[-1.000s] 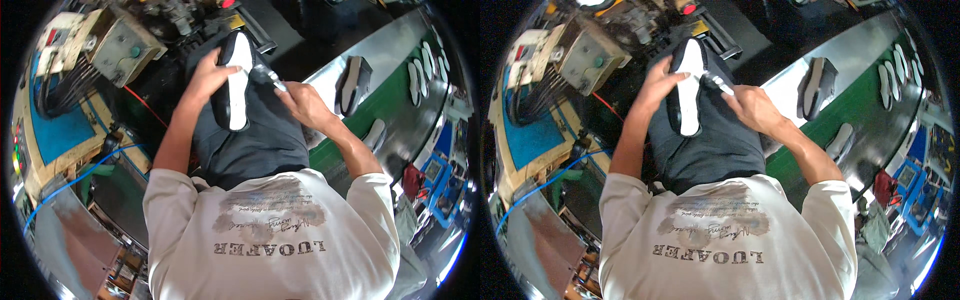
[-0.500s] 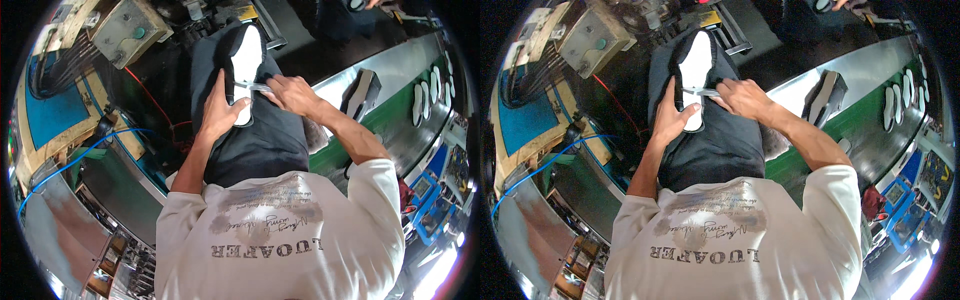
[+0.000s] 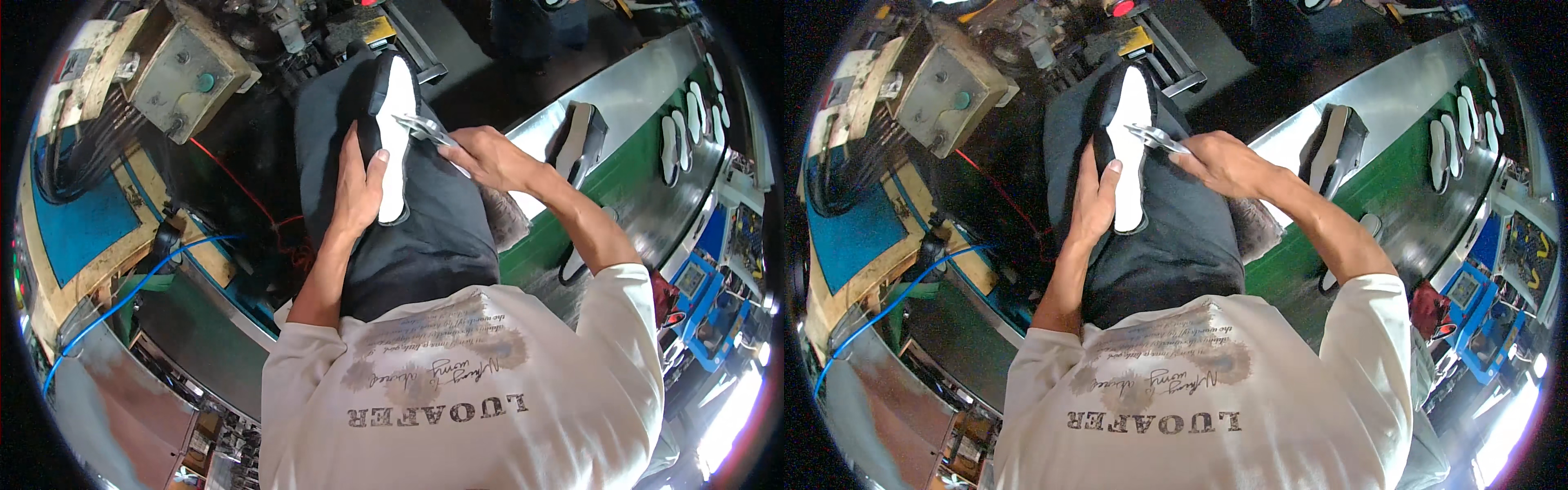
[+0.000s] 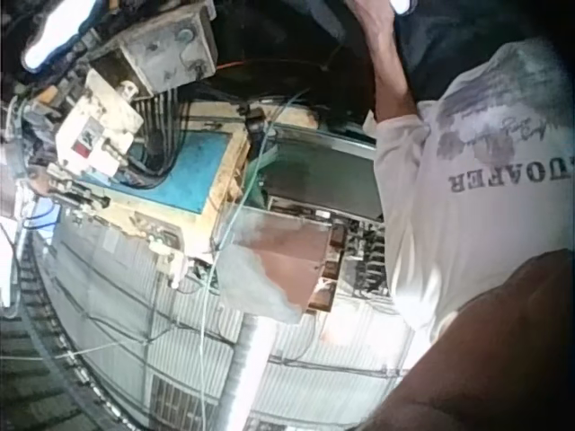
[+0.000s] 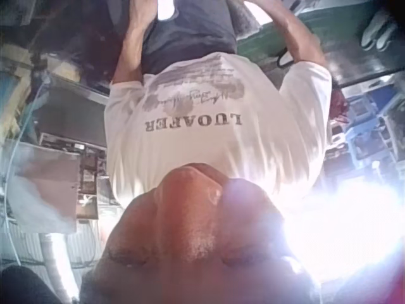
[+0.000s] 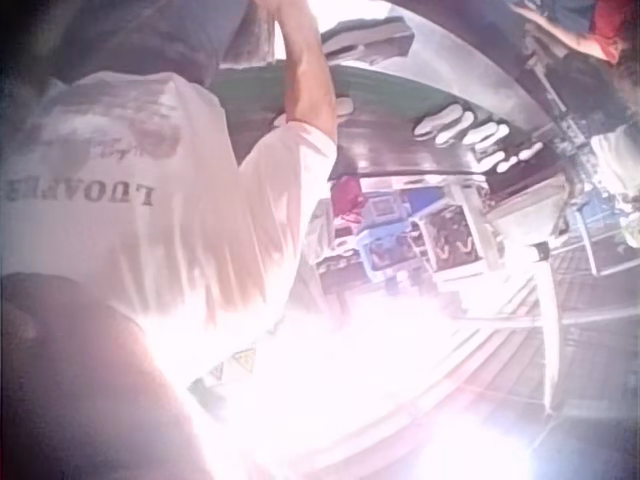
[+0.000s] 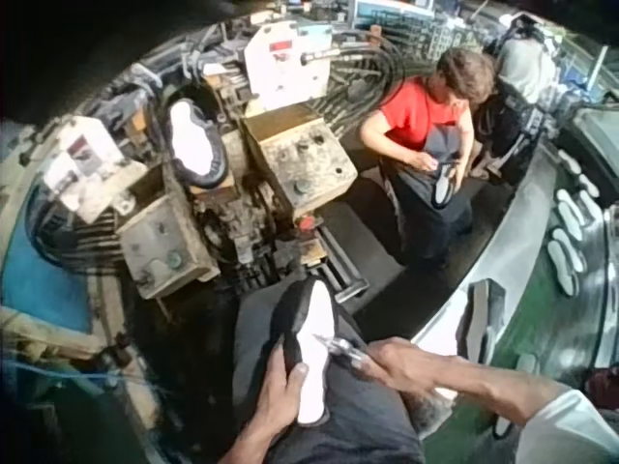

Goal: The person is manually lasting shoes by pulling and pressing the upper material onto the last and sole using specialized pliers.

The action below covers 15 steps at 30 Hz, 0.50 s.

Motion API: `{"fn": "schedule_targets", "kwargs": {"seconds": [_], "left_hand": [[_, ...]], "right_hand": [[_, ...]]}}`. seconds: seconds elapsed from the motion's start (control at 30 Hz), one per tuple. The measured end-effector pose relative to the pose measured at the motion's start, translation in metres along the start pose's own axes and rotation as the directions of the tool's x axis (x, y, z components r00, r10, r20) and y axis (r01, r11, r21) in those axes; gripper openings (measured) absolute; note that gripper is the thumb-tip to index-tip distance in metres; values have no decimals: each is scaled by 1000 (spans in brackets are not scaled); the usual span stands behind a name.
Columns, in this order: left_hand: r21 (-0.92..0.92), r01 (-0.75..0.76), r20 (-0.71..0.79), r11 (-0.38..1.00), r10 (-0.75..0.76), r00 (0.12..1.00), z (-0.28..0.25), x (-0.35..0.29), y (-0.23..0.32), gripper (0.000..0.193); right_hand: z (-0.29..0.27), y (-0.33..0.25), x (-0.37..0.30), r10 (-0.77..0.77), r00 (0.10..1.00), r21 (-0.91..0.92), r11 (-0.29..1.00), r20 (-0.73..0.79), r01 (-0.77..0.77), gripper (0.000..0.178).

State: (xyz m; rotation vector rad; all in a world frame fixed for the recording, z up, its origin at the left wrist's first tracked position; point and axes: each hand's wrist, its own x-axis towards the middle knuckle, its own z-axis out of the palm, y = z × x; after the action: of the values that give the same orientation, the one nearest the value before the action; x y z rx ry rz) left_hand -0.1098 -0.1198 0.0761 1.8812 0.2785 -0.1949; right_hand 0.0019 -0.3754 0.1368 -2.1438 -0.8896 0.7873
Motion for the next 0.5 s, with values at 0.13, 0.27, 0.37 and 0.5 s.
{"fn": "schedule_targets", "kwargs": {"seconds": [0.13, 0.27, 0.37, 0.5], "left_hand": [[197, -114, -27, 974, 121, 992, 6, 1, 0, 73], [169, -100, -25, 981, 105, 994, 3, 6, -5, 73], [65, -70, -22, 995, 71, 997, -1, 7, -8, 73], [155, -57, -39, 986, 63, 997, 1, 7, 4, 72]], "right_hand": [[-5, -10, 25, -4, 999, -49, 999, 53, 6, 57], [6, -18, 37, 279, 936, 356, 870, 213, -341, 48], [18, -7, 37, -232, 949, -330, 931, -212, 154, 29], [12, 2, 26, -95, 985, -311, 949, -141, 47, 35]]}}
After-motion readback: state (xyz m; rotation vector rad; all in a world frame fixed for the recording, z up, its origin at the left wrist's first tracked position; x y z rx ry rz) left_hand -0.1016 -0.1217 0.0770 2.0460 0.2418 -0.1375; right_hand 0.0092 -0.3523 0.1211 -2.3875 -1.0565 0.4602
